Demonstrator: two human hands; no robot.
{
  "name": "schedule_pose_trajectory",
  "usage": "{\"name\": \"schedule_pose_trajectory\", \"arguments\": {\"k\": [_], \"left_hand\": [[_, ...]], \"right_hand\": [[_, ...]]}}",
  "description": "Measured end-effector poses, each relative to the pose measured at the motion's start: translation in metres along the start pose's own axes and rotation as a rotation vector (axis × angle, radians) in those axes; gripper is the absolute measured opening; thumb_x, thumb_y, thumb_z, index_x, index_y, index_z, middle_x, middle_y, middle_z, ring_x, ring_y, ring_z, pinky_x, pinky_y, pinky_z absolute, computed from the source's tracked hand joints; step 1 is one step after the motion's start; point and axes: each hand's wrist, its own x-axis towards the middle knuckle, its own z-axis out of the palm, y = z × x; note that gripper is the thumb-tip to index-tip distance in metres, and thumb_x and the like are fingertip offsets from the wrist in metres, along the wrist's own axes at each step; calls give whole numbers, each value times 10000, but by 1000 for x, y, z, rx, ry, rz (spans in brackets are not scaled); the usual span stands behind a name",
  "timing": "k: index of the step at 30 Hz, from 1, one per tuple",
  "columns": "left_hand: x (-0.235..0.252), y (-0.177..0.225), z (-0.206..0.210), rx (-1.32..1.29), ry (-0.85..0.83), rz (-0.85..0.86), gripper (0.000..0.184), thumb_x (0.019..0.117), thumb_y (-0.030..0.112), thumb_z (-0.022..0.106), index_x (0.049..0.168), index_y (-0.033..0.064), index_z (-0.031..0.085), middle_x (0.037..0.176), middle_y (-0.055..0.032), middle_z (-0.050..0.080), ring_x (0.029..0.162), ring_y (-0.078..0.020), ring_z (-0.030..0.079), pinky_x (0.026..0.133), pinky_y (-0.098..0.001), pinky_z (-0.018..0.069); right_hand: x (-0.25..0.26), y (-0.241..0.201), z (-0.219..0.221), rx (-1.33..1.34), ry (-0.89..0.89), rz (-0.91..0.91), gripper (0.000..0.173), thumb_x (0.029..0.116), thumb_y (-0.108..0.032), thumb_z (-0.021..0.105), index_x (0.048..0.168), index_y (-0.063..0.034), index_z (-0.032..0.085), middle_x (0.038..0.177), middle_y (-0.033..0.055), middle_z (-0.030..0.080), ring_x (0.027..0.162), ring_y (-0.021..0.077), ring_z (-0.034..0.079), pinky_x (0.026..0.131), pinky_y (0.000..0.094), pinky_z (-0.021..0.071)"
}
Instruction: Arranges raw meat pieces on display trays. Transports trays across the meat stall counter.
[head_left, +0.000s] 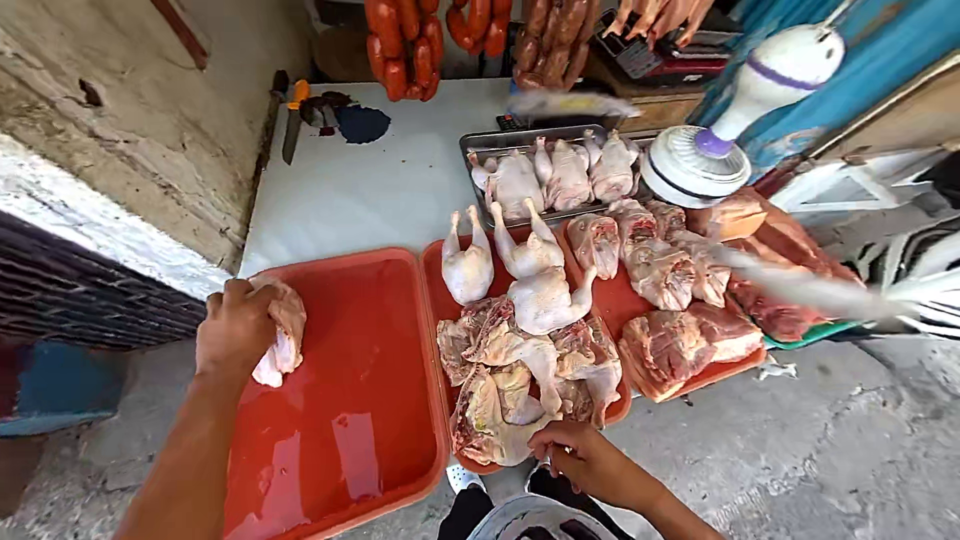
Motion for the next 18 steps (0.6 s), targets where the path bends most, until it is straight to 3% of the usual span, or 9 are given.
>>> {"name": "schedule_pose_trajectory", "arguments": {"k": [4,7,12,16,18], "left_hand": [[-15,29,-36,-70,106,8,321,931,57,632,1247,21,675,1348,-386,512,1188,-671,490,827,-825,429],[-24,80,-66,-109,121,29,297,938,64,612,1215,-4,691,1327,-383,529,1165,-654,514,866,-810,420],[-42,217,-83,-247,71,112,270,887,36,691,1152,48,741,1287,-302,586,1115,-534,600,858,-727,500],[-57,350,-74,-420,-27,161,301,862,63,736,1159,109,758,1291,-204,608,1074,-382,653,877,-600,562],[-54,418,-63,-476,-90,220,311,858,92,735,1162,152,761,1268,-175,620,1099,-343,642,911,-565,557]], "right_hand": [[-5,1,-15,-33,67,9,292,1016,-42,479,1207,-28,700,1004,104,713,716,118,662,620,279,568],[-12,6,-25,-20,44,11,293,1013,-33,479,1215,-14,690,1014,117,702,711,125,650,608,278,556],[-23,20,-46,-27,-29,-36,295,1001,-30,484,1201,-18,701,1021,123,714,711,135,658,616,301,562],[-49,45,-85,-84,-76,-124,299,1006,-38,489,1199,-33,717,1054,120,721,827,152,680,770,329,583],[-65,61,-114,-121,-59,-176,296,996,-32,497,1180,-43,729,1040,110,729,845,152,684,797,337,583]]}}
